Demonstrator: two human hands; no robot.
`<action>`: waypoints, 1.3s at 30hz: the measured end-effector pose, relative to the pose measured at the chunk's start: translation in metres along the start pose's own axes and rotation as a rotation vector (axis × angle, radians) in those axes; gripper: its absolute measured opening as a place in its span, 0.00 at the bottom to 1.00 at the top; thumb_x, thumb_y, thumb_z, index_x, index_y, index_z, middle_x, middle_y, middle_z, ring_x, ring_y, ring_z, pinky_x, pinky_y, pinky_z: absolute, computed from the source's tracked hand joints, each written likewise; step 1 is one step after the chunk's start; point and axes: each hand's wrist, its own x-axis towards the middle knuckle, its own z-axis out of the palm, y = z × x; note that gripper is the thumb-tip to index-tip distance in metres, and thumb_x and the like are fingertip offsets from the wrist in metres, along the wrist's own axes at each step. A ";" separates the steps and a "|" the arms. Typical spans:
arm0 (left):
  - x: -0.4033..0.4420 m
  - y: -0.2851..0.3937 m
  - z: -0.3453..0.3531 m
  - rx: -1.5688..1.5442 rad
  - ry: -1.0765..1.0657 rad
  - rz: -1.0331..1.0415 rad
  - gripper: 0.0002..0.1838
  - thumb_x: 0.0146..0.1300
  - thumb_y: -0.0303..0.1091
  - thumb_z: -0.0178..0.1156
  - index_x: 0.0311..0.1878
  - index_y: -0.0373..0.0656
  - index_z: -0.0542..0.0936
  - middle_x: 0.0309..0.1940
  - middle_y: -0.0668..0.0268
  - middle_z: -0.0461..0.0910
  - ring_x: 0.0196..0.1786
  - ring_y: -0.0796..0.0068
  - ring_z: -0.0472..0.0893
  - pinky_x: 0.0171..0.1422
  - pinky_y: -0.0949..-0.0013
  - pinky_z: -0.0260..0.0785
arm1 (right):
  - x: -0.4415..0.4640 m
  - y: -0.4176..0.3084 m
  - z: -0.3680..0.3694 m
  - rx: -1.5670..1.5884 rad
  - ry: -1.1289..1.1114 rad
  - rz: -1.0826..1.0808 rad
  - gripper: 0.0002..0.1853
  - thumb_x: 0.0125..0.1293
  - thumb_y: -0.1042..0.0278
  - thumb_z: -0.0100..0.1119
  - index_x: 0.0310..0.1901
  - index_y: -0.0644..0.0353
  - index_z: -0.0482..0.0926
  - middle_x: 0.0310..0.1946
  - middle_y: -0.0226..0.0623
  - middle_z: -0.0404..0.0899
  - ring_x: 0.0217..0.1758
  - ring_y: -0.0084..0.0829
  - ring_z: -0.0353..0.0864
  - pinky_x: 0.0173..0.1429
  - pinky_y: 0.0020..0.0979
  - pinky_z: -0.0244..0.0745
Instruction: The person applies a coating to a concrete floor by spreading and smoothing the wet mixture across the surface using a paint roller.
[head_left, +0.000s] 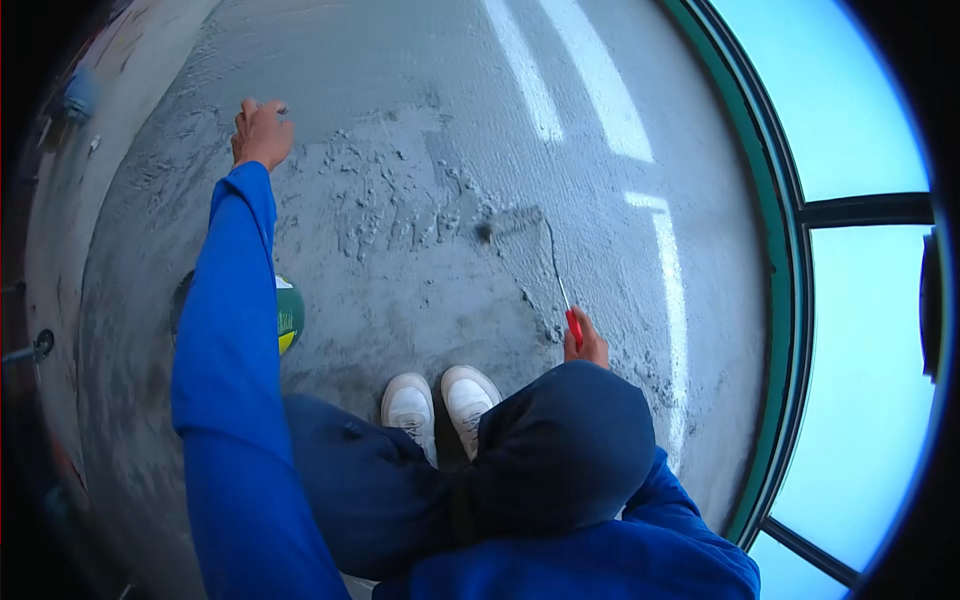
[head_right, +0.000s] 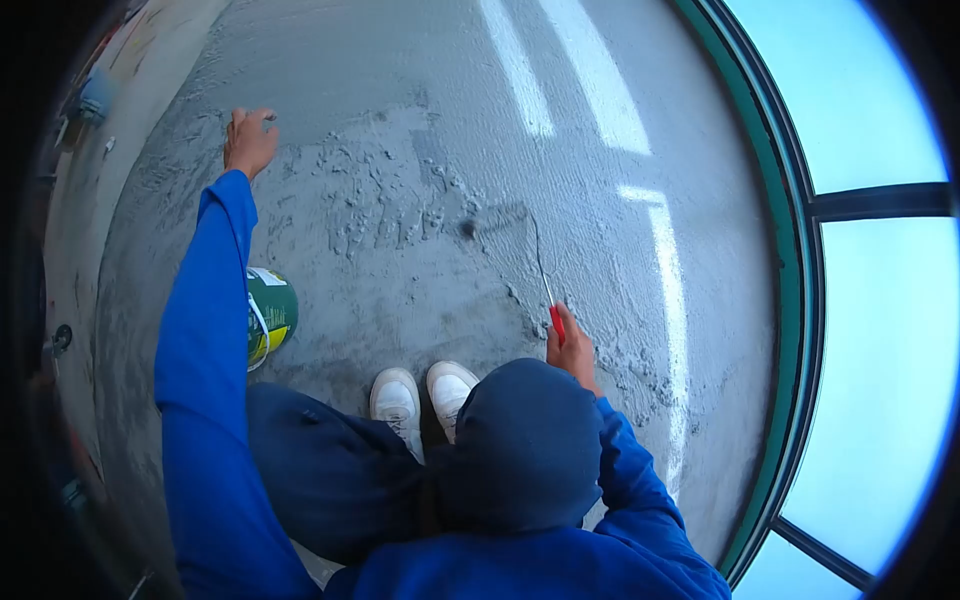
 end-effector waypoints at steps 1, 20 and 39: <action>-0.004 -0.001 -0.008 0.006 -0.003 0.000 0.16 0.60 0.36 0.53 0.51 0.53 0.75 0.59 0.60 0.61 0.63 0.56 0.62 0.61 0.56 0.63 | 0.027 -0.010 0.012 0.018 -0.002 -0.025 0.21 0.60 0.70 0.53 0.57 0.55 0.68 0.34 0.57 0.78 0.36 0.55 0.78 0.38 0.45 0.73; -0.137 0.050 -0.194 -0.400 -0.172 0.477 0.14 0.59 0.38 0.57 0.47 0.43 0.78 0.43 0.60 0.75 0.41 0.70 0.76 0.45 0.68 0.70 | 0.158 -0.069 0.052 -0.048 -0.020 -0.258 0.15 0.58 0.71 0.47 0.48 0.56 0.68 0.21 0.60 0.75 0.26 0.59 0.76 0.30 0.53 0.70; -0.222 0.087 -0.248 -0.811 -0.685 1.269 0.19 0.59 0.43 0.58 0.46 0.37 0.77 0.40 0.59 0.78 0.41 0.69 0.76 0.45 0.68 0.69 | 0.070 -0.103 0.058 -0.013 0.036 -0.132 0.18 0.59 0.70 0.49 0.53 0.58 0.69 0.33 0.59 0.77 0.36 0.58 0.76 0.39 0.48 0.71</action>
